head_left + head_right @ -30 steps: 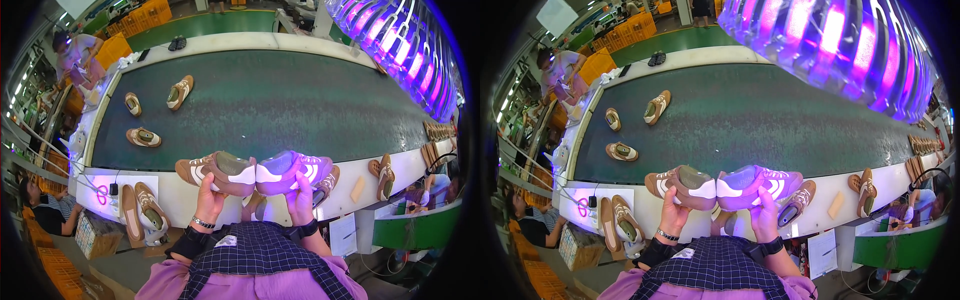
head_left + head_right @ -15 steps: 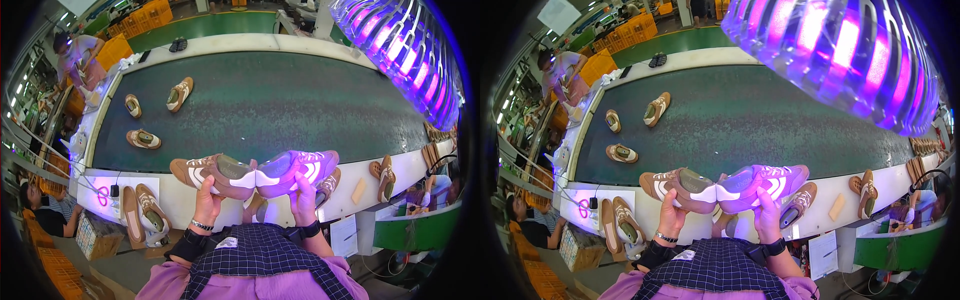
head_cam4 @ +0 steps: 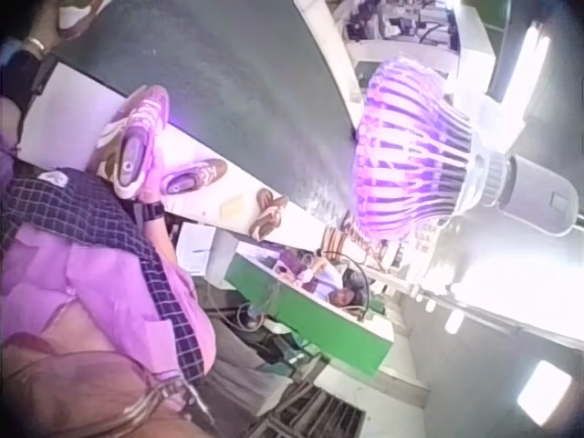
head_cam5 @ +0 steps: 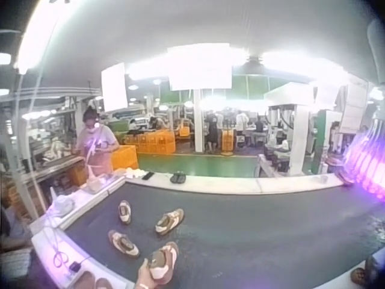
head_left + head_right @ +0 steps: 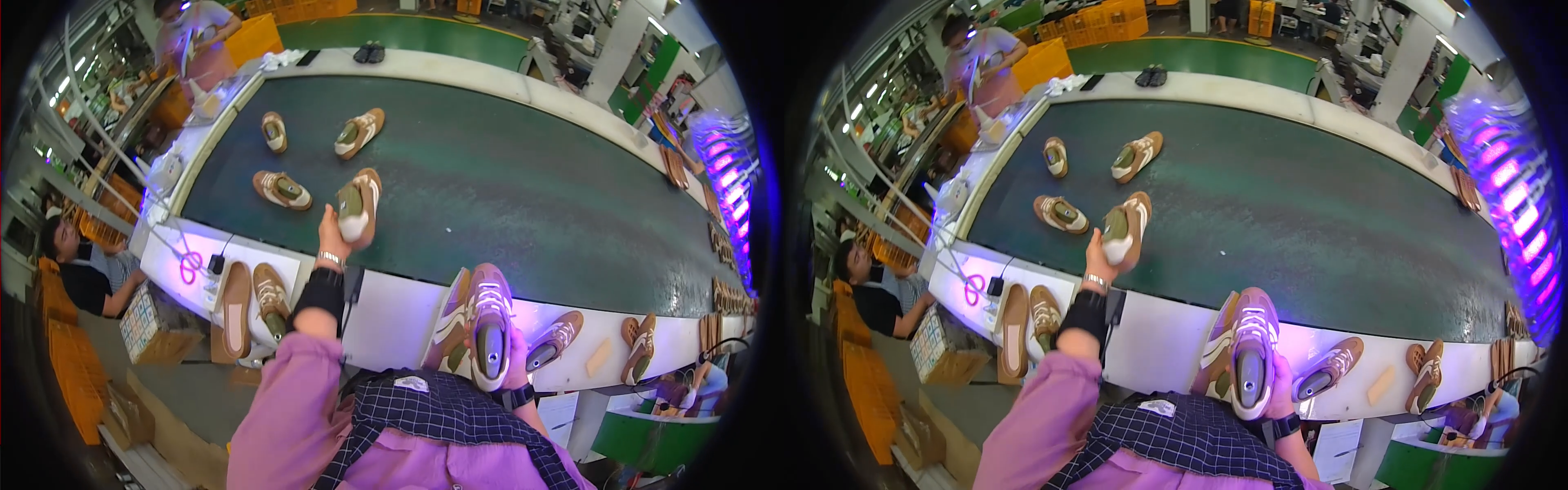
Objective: Inspecting and comparing pairs of shoes on a manufacturing line.
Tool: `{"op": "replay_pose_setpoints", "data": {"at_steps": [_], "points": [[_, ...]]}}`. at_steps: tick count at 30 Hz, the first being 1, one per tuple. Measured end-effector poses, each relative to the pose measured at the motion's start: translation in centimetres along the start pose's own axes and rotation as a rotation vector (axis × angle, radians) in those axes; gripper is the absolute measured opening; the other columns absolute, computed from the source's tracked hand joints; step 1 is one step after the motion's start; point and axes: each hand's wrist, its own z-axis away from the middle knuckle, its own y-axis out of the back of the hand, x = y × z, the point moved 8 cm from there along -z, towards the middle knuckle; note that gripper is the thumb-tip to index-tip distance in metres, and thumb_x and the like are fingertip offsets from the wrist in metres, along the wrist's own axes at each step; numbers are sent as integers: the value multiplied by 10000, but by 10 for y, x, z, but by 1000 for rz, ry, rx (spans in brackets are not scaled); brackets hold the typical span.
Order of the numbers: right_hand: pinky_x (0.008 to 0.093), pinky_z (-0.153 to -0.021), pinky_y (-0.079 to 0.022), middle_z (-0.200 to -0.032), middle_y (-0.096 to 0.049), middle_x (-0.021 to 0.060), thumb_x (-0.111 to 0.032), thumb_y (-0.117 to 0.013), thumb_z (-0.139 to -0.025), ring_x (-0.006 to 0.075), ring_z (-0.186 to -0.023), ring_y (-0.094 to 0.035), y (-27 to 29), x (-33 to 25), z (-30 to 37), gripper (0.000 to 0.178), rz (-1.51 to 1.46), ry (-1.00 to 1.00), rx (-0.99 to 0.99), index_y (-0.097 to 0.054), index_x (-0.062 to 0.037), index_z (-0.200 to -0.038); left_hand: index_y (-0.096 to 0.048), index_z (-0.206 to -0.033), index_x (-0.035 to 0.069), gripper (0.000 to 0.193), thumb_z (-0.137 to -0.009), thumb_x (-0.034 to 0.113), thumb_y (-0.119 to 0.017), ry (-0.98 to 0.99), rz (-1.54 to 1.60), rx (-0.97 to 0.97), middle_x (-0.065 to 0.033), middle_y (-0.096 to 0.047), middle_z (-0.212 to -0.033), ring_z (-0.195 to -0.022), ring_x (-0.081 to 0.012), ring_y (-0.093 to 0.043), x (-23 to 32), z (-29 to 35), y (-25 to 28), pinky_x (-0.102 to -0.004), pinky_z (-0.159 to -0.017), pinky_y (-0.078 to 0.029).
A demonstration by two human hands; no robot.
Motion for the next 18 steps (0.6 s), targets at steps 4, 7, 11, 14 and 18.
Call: {"op": "replay_pose_setpoints", "data": {"at_steps": [4,7,11,14,18], "points": [[346,-785,-542,-1068,-612,164,-395,-387,-916,265,-917,-638,-29,-16,-52,525,252,99,-82,-491,14,-1228,-537,-904,88,254,-888,339,-576,-489,-699,50,28,-407,-778,-652,-99,-338,47,-13,49,-276,-571,-325],[365,-823,-525,-1125,-577,176,-430,-385,-927,275,-971,-602,-96,-50,-129,529,115,120,-325,-484,-20,-1247,-582,-1070,72,270,-860,241,-603,-359,-732,139,14,-534,-905,-807,-79,-457,57,51,34,-237,-702,-391],[403,-808,-535,-1195,-524,241,-375,-346,-963,327,-1054,-562,-116,-121,-285,540,146,203,-282,-356,46,-1302,-593,-1049,54,255,-845,204,-617,-351,-936,135,2,-569,-946,-834,-88,-502,50,98,52,-241,-739,-417],[422,-664,-563,-1070,-542,324,-351,-351,-955,370,-841,-633,-127,-127,-267,545,446,319,99,-306,129,-1209,-590,-1035,53,239,-842,193,-615,-159,-831,77,-9,-575,-939,-798,-96,-530,17,115,91,-232,-706,-440],[293,-541,-512,-830,-631,110,-251,-518,-908,199,-657,-625,-111,-78,-179,197,678,439,-39,-522,-54,-923,-575,-1040,49,259,-837,201,-627,84,-860,-63,-26,-583,-930,-787,-107,-556,-56,146,89,-242,-688,-473]]}}
